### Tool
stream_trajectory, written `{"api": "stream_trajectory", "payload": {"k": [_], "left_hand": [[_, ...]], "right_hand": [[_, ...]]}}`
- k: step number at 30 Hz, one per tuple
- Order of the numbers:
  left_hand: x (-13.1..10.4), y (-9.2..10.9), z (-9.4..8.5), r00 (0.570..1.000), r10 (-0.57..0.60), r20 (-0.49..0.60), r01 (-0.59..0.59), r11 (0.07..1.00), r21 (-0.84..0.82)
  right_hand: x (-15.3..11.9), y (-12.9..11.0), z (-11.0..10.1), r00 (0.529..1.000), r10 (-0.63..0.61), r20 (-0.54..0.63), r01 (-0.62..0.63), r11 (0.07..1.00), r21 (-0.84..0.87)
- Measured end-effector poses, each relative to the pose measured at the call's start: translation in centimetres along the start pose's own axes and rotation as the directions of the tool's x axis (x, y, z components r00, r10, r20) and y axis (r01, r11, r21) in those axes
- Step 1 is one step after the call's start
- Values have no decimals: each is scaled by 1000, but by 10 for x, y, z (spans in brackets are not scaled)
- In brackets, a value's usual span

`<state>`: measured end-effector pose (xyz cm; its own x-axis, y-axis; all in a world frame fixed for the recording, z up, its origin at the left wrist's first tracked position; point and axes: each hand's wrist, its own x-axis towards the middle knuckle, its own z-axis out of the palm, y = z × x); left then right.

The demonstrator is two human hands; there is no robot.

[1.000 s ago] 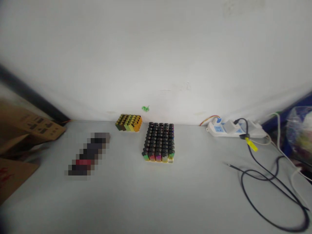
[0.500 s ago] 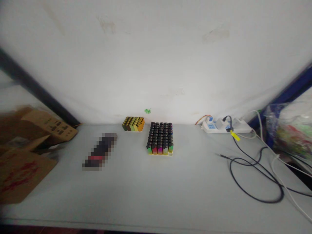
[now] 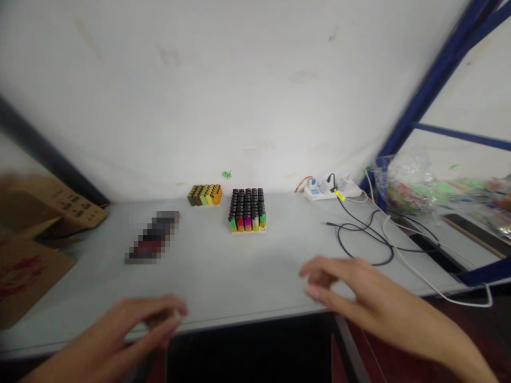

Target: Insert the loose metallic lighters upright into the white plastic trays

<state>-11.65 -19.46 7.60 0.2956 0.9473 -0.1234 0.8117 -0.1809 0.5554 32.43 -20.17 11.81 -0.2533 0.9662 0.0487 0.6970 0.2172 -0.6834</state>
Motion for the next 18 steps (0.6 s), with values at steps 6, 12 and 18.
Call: {"api": "stream_trajectory", "payload": {"k": [6,12,18], "left_hand": [[146,30,-12,861,283,-423,-360,926,-113],[203,1,38,733,372,-569,-518,848,-113],[209,-2,59,720,436,-540,-528,849,-20]], "right_hand": [[169,-5,28,851,-480,-212,468,877,-108],[211,32,85,755,-600,-263,552,799,-238],[204,42,107,711,-647,-276,571,760,-310]]}}
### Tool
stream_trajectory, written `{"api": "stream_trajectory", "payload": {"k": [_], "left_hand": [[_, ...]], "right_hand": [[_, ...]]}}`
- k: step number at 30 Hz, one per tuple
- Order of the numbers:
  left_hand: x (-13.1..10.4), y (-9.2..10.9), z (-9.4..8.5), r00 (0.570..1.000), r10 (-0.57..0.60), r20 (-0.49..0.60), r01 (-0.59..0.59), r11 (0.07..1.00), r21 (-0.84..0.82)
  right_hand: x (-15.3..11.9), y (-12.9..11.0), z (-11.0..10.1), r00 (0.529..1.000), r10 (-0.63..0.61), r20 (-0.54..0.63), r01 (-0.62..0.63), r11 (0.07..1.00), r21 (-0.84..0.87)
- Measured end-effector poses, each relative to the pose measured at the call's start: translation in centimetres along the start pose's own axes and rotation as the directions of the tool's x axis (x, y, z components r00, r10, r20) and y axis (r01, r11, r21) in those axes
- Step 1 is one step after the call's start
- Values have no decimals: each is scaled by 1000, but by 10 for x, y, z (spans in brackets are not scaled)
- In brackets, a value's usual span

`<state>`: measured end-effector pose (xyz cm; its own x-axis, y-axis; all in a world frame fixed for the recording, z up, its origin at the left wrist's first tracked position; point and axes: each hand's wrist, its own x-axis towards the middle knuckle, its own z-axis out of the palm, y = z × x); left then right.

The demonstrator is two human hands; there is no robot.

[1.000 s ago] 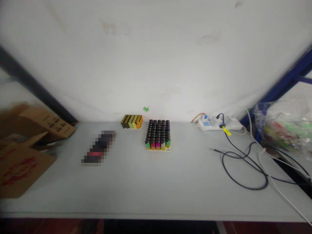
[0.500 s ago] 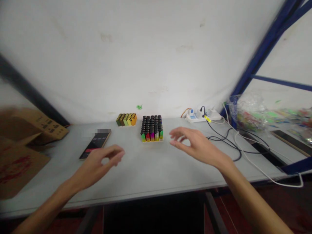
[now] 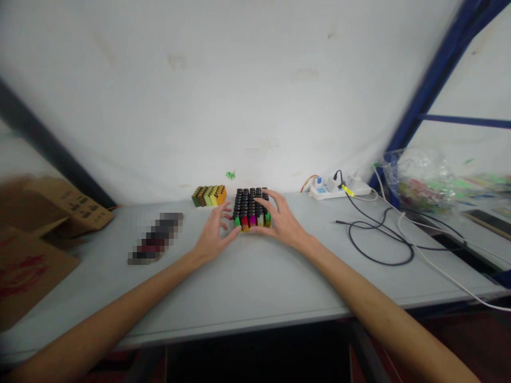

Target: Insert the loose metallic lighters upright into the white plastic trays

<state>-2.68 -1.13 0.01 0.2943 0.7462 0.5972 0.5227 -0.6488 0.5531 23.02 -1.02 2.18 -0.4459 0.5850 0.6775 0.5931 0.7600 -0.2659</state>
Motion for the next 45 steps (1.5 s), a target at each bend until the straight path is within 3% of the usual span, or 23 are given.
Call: {"api": "stream_trajectory", "payload": {"k": [12,21,30,38,43,45], "left_hand": [[2,-3,1,987,-57,147,61,998,-28],[2,-8,2,986,-73,148,91,989,-119],[3,-8,3,983,-106,147,126,983,-131],[-6,-1,-8,974,-173,149,189,977,-102],[0,3,-8,951,-79,298,74,997,29],[2,7,-8,942,-113,318,112,993,19]], "right_hand": [[-7,15,19,989,144,-21,-143,989,44],[-5,16,16,981,190,-32,-186,978,89],[-10,5,13,938,345,27,-341,908,241],[-5,-23,-12,958,216,190,-236,968,90],[-4,-28,-10,966,115,231,-143,984,109],[-2,-29,-6,960,112,257,-148,981,125]]}}
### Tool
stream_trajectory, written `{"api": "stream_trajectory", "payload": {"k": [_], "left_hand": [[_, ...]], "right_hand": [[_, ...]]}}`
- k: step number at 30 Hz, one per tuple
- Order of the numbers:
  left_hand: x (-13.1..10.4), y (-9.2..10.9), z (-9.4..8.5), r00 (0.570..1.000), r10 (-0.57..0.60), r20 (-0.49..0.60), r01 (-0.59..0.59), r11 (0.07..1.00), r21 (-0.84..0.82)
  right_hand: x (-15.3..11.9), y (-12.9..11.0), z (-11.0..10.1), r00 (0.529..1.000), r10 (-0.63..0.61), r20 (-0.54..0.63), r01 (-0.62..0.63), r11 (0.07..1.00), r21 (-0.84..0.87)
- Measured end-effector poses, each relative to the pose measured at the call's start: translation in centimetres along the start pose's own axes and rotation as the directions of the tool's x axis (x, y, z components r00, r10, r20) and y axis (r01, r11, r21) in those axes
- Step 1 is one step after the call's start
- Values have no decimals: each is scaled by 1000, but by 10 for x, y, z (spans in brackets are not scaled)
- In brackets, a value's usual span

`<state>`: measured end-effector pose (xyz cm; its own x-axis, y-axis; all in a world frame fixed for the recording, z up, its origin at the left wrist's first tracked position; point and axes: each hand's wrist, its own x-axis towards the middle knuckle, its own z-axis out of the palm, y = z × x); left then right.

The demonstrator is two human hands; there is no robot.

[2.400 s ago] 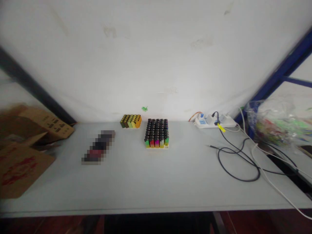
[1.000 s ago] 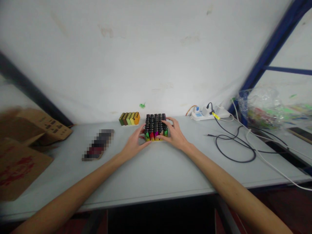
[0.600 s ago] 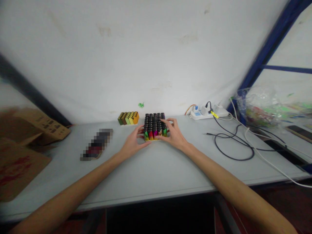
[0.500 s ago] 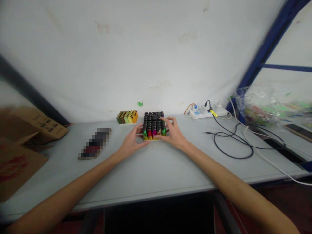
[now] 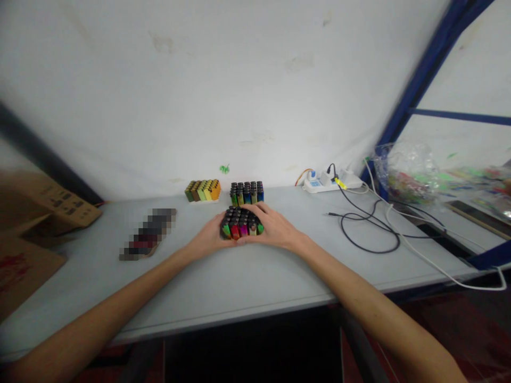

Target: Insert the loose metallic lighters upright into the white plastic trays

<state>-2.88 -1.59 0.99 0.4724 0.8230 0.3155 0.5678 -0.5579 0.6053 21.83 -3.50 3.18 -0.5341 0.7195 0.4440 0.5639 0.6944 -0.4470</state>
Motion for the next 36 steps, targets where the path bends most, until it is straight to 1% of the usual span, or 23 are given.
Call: {"api": "stream_trajectory", "payload": {"k": [2,5,7,11,14,16,17,19,21,22,23,25,27,29,30,32,34,36], "left_hand": [[0,4,-2,999,-52,5,52,998,-42],[-1,7,-5,994,-91,58,96,992,-78],[-1,7,-7,993,-94,75,100,992,-82],[-1,6,-7,994,-102,43,104,993,-48],[-1,5,-6,994,-93,50,95,995,-29],[-2,4,-5,995,-84,45,85,996,-24],[-2,4,-5,996,-78,45,79,997,-24],[-3,3,-6,996,-75,47,76,997,-24],[-3,3,-6,995,-82,55,83,996,-26],[-3,3,-6,995,-83,61,85,996,-32],[-4,3,-6,994,-83,66,86,995,-40],[-3,3,-6,994,-81,68,84,995,-48],[-3,3,-5,995,-81,60,83,996,-36],[-2,3,-4,996,-73,50,74,997,-27],[-2,3,-4,997,-66,44,67,997,-28],[-2,2,-4,998,-52,31,53,998,-33],[-3,2,-4,999,-44,21,45,999,-32],[-3,2,-4,999,-41,18,42,999,-23]], "right_hand": [[2,-1,3,1000,21,6,-21,1000,-14],[3,-2,2,999,35,-6,-35,999,-16],[2,-3,-1,999,34,-11,-34,999,9],[-2,-4,-8,999,25,-27,-24,999,36],[-2,-5,-13,999,-15,-40,16,1000,26],[-2,-5,-19,999,-46,-30,46,999,9],[-4,-4,-24,998,-42,-37,42,999,-9],[-15,2,-37,995,14,-101,-22,996,-81],[-41,16,-54,975,98,-201,-140,969,-205],[-60,28,-63,966,129,-222,-192,938,-289],[-81,41,-73,962,160,-219,-234,899,-370],[-128,72,-92,955,226,-191,-291,834,-469],[-170,107,-111,942,287,-174,-336,789,-515],[-199,140,-130,936,314,-159,-349,773,-530],[-207,155,-140,934,318,-166,-355,756,-550],[-214,180,-156,932,317,-178,-360,739,-570],[-213,199,-167,933,305,-190,-358,739,-570],[-210,213,-174,936,273,-222,-352,728,-588]]}}
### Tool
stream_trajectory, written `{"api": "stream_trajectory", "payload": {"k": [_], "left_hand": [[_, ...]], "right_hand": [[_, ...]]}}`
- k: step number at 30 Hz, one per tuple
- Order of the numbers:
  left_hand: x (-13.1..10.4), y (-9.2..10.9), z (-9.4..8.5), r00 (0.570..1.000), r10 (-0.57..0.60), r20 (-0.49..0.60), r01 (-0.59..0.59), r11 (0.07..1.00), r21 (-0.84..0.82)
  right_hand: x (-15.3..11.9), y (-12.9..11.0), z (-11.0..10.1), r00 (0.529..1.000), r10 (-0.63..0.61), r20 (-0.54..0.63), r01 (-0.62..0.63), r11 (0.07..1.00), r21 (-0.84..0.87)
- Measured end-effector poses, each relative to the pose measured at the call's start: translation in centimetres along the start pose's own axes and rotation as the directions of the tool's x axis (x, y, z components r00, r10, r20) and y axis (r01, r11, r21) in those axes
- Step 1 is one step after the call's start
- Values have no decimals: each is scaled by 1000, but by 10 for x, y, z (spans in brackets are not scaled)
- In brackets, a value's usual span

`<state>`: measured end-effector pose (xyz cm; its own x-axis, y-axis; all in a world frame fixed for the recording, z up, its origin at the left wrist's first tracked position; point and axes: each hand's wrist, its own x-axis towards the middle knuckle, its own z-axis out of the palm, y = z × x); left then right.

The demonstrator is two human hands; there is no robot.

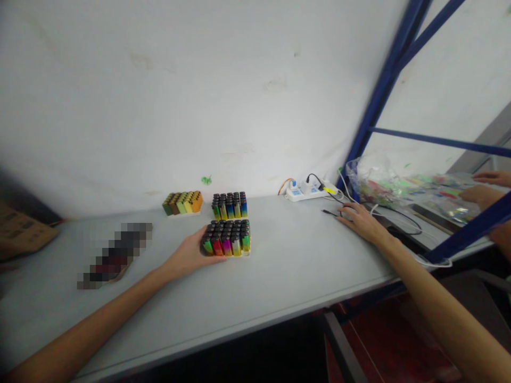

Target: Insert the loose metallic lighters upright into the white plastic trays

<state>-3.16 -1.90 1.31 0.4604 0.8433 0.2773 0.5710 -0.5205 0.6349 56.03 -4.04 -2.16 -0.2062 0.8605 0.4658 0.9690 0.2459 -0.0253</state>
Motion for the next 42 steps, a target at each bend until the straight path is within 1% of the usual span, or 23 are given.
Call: {"api": "stream_trajectory", "payload": {"k": [3,6,10,15,17,19,23,24,27,28,29,30,31,32,33,34,35,36,37,38,40,41,42], "left_hand": [[0,1,0,1000,-1,3,1,1000,11],[0,2,0,1000,3,-4,-3,1000,6],[1,2,-1,1000,6,0,-6,1000,-2],[1,-1,0,1000,12,4,-12,1000,-7],[1,-1,0,1000,12,-11,-12,1000,2],[1,0,0,1000,4,-11,-4,1000,6],[1,1,0,1000,-10,-8,10,1000,-9],[1,2,0,1000,-12,-9,12,1000,-13],[1,3,0,1000,-14,5,14,1000,-20],[1,3,0,1000,-14,12,15,1000,-21],[1,4,0,1000,-14,14,14,1000,-22],[1,4,0,1000,-16,13,16,1000,-22],[1,4,0,1000,-17,13,18,1000,-22],[1,4,1,1000,-20,14,20,1000,-21],[1,4,1,1000,-25,15,25,1000,-17],[1,3,1,999,-32,15,32,999,-11],[1,3,1,999,-37,17,37,999,-5],[1,2,2,999,-39,20,39,999,0],[1,1,2,999,-37,23,37,999,2],[1,0,2,999,-33,25,33,999,3],[1,0,2,999,-27,31,27,1000,0],[1,0,2,999,-30,34,30,1000,-1],[1,0,2,999,-35,36,35,999,-3]], "right_hand": [[5,10,3,998,21,-58,-25,998,-60],[5,9,2,997,35,-73,-43,992,-116],[9,-1,-4,994,31,-105,-47,988,-148],[19,-20,-2,982,97,-163,-121,983,-141],[23,-34,0,977,118,-179,-145,979,-143],[30,-56,0,974,115,-195,-144,979,-141],[57,-109,-13,967,46,-249,-70,994,-89],[66,-121,-19,954,68,-293,-93,993,-73],[84,-147,-35,874,193,-447,-224,974,-18],[86,-153,-37,851,220,-477,-247,969,7],[85,-159,-38,843,234,-484,-248,968,36],[81,-164,-36,859,231,-456,-225,972,68],[76,-167,-32,902,206,-380,-180,978,104],[68,-168,-27,955,157,-253,-122,981,149],[61,-167,-21,994,88,-71,-72,976,204],[54,-162,-15,995,42,87,-63,965,254],[49,-154,-10,983,48,176,-98,953,285],[45,-142,-5,974,126,188,-180,936,303],[44,-128,-1,954,235,184,-285,901,326],[44,-113,1,918,348,191,-396,842,366],[48,-85,3,837,500,221,-543,714,442],[51,-75,2,806,549,221,-586,688,428],[53,-67,2,788,582,203,-608,682,407]]}}
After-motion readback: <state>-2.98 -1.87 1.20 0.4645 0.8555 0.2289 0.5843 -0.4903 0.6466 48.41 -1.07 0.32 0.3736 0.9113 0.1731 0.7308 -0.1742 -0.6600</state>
